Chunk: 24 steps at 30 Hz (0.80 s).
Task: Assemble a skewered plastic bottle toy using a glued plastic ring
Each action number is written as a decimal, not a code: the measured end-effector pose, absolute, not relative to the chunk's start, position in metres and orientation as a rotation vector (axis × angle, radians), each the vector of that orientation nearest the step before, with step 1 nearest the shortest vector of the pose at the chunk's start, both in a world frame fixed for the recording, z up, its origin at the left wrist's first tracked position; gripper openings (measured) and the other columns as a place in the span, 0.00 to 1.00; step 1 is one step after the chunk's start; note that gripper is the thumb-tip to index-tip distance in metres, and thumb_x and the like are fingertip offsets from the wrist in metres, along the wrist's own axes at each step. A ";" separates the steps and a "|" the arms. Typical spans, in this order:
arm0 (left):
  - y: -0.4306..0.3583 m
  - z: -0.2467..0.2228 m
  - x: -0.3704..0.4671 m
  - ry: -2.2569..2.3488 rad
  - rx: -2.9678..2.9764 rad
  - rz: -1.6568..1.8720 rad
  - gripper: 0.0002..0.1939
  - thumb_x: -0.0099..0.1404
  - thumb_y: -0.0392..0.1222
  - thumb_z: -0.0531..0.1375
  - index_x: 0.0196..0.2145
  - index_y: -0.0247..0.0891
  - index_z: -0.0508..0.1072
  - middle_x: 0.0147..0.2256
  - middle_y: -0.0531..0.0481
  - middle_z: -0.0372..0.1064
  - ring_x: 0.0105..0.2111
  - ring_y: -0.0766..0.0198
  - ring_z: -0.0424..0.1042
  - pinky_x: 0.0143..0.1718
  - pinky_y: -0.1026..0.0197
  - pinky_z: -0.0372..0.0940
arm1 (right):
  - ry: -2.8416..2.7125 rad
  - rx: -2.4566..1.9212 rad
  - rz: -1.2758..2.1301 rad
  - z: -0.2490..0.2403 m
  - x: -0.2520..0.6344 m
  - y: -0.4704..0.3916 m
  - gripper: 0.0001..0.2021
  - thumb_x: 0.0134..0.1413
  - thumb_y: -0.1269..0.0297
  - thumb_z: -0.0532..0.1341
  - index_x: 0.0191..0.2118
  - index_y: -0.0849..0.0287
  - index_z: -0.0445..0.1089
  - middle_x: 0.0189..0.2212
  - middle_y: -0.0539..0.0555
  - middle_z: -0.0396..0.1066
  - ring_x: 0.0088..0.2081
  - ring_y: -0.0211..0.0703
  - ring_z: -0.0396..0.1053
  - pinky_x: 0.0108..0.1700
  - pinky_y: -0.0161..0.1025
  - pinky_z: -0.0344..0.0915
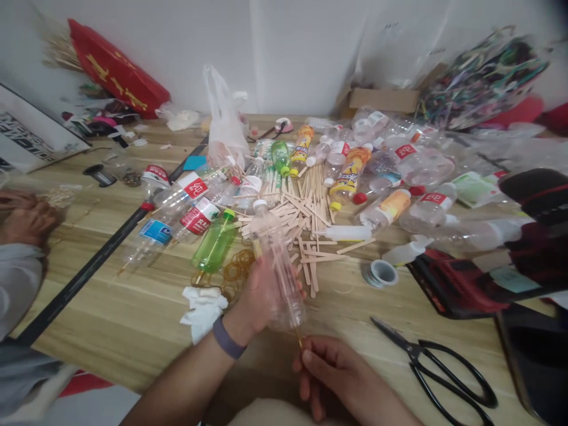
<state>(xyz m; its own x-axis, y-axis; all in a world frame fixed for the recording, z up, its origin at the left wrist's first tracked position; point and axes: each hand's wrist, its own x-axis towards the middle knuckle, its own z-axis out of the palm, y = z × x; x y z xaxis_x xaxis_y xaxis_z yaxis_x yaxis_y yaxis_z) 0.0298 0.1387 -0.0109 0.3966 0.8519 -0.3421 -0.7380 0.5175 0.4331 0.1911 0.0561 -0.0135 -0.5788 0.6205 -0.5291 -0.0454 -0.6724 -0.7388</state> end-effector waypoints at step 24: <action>0.143 -0.017 0.016 0.475 0.438 0.568 0.25 0.58 0.60 0.62 0.40 0.35 0.76 0.31 0.45 0.77 0.25 0.60 0.76 0.26 0.61 0.70 | -0.985 -1.267 1.462 0.012 0.205 0.124 0.25 0.43 0.44 0.70 0.39 0.59 0.70 0.27 0.46 0.66 0.26 0.35 0.59 0.28 0.35 0.55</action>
